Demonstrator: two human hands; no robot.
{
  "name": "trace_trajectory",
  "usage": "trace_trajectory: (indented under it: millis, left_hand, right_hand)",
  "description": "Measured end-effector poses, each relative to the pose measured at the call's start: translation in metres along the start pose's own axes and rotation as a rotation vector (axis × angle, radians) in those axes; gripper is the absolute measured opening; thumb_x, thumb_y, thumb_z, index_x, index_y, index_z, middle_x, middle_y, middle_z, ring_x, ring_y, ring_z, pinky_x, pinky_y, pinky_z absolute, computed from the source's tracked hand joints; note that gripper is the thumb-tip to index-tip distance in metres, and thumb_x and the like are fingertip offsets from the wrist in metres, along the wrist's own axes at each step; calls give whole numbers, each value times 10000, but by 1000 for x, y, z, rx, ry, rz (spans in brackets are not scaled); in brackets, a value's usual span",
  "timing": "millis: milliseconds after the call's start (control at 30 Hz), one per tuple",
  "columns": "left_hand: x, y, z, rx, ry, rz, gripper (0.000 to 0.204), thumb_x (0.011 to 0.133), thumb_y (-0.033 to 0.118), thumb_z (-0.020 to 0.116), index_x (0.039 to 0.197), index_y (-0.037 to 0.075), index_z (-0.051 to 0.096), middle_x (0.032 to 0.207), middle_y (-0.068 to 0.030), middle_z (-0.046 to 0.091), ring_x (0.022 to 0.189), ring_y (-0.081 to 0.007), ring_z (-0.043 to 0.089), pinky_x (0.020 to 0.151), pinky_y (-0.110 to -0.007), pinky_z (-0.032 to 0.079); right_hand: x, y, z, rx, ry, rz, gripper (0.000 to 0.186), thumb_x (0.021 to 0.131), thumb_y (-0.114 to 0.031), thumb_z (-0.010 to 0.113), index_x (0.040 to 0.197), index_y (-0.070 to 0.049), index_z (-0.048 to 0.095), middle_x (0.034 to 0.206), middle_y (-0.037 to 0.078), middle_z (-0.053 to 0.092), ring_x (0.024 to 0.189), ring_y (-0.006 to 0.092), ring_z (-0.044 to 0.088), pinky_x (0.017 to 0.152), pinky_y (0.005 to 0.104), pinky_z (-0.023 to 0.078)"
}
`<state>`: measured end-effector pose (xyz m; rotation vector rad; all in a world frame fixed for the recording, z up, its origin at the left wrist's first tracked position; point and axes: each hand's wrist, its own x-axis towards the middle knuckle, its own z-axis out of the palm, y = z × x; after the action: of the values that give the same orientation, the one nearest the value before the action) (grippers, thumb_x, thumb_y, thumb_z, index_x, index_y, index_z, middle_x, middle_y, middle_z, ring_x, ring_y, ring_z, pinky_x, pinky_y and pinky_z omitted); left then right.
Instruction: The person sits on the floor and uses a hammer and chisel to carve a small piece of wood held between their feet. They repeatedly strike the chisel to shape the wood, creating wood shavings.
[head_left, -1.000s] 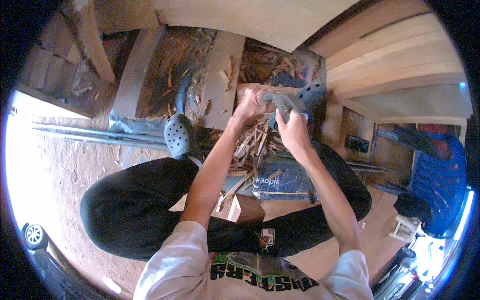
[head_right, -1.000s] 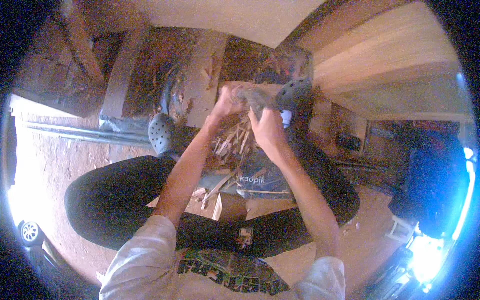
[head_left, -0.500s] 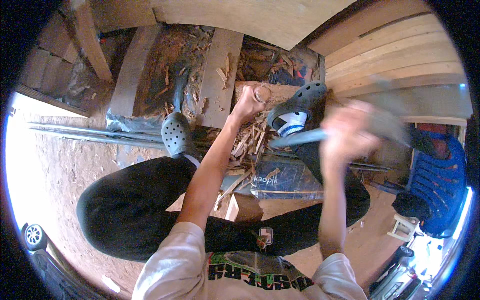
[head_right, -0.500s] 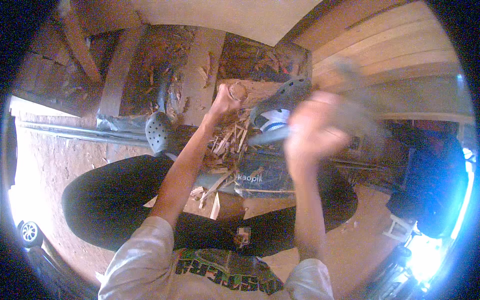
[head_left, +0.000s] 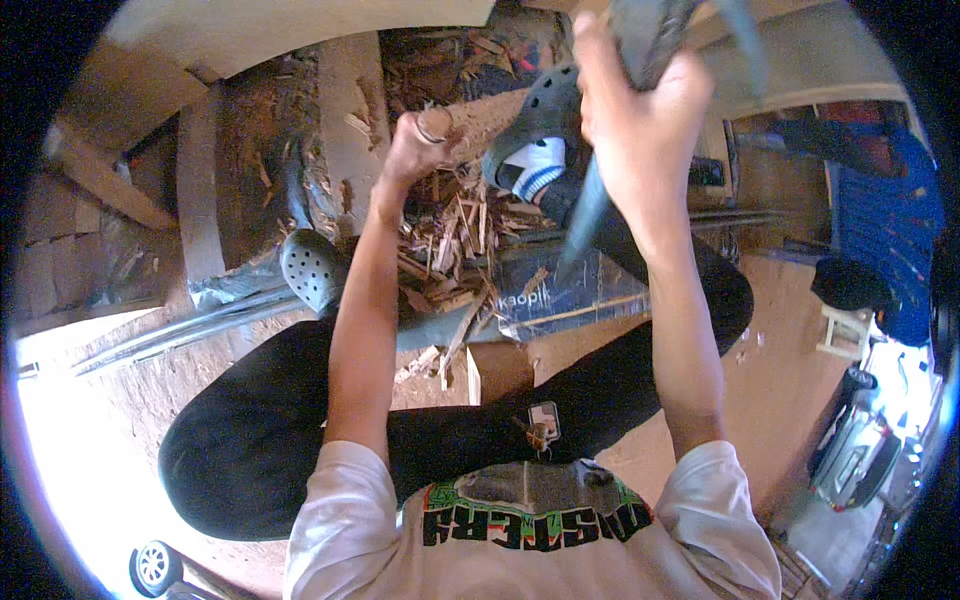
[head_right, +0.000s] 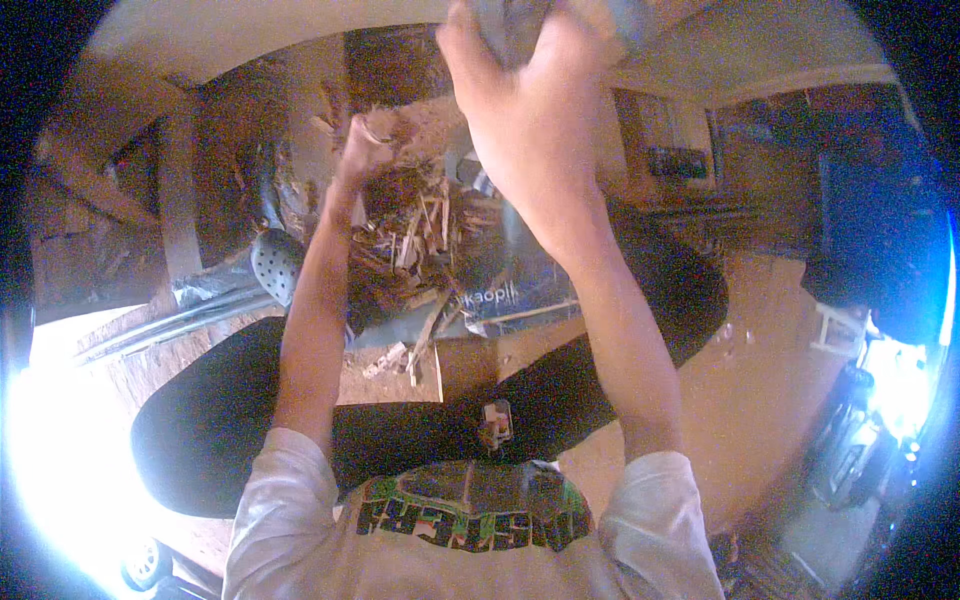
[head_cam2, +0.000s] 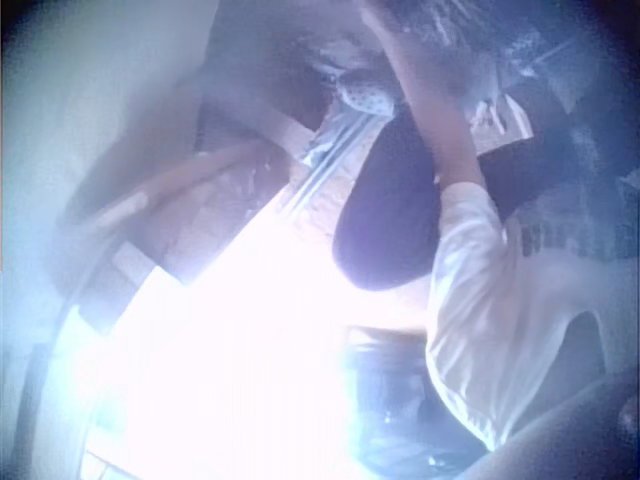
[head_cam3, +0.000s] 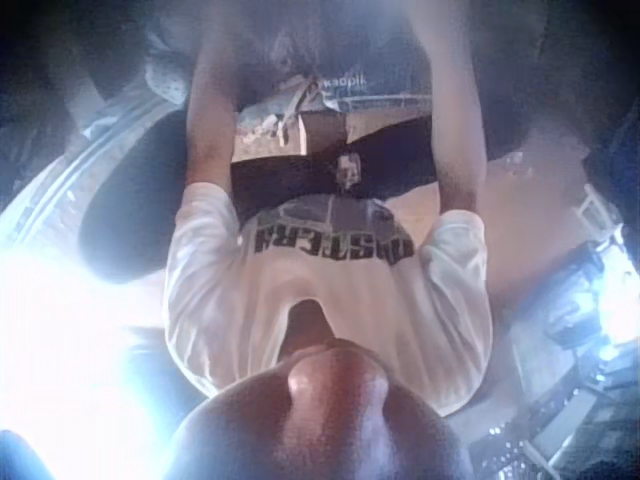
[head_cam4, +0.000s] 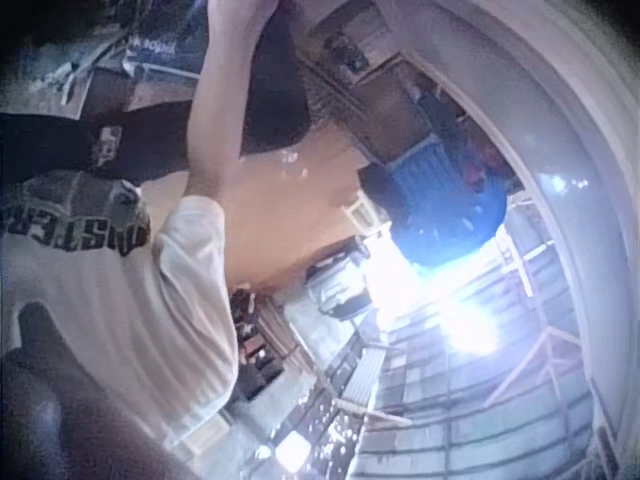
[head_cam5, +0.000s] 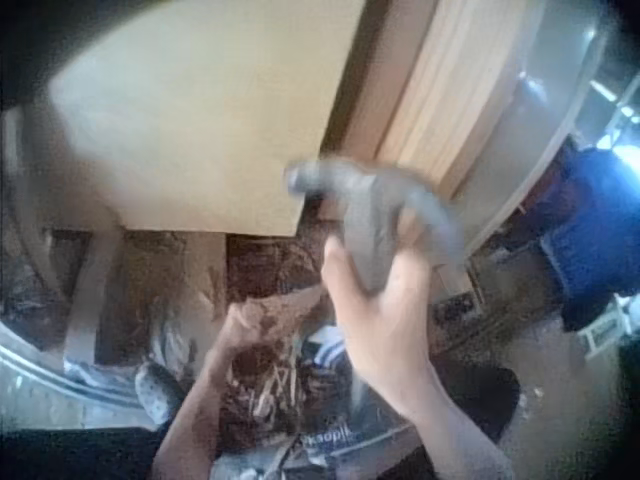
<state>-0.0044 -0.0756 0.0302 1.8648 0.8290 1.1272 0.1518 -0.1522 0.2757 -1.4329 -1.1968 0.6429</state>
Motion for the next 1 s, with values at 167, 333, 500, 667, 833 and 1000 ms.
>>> trace_trajectory:
  millis: [167, 333, 500, 667, 833, 1000]
  left_hand:
    - [0, -1, -5, 52, -60, -100, 157, 784, 134, 739, 773, 4, 650, 682, 0, 648, 627, -58, 557, 555, -261, 462]
    - [2, -14, 2, -209, -42, -132, 146, 812, 140, 706, 802, 12, 636, 673, -42, 640, 612, -76, 552, 570, -288, 447]
    - [4, -21, -2, 69, -93, 25, 264, 805, 209, 721, 707, 12, 574, 596, -57, 574, 540, -178, 555, 537, -345, 439]
    - [-3, -7, -1, -62, -22, 3, 90, 773, 53, 663, 719, 7, 608, 658, -25, 635, 601, -97, 582, 547, -291, 458]
    - [2, -6, 1, 84, -69, -53, 86, 742, 78, 675, 723, 12, 623, 652, -33, 641, 604, -95, 587, 557, -284, 478]
    - [-1, -18, 2, 86, -11, -100, 145, 746, 131, 676, 681, 23, 604, 616, -67, 621, 549, -132, 572, 511, -312, 454]
  right_hand:
    - [-11, 67, 42, -596, -113, -375, 174, 790, -138, 677, 765, 17, 602, 582, 125, 585, 489, 282, 561, 486, 401, 444]
    - [-34, 121, 32, -605, -312, -70, 217, 756, -149, 683, 811, 46, 603, 700, 243, 608, 645, 388, 612, 595, 441, 475]
    - [-27, 53, 6, -424, -40, -222, 235, 781, -191, 703, 788, 17, 593, 596, 100, 569, 536, 208, 557, 526, 364, 451]
    - [-11, 11, -9, 16, 246, -242, 215, 861, -148, 660, 696, -42, 571, 558, 25, 549, 407, 85, 452, 369, 243, 339]
    - [-21, 82, 49, -761, -435, 3, 265, 787, -172, 668, 715, 74, 601, 636, 254, 598, 543, 379, 611, 541, 460, 475]
    - [-22, 83, 31, -717, -353, -17, 220, 768, -140, 670, 857, 47, 596, 729, 236, 623, 681, 377, 635, 618, 429, 499]
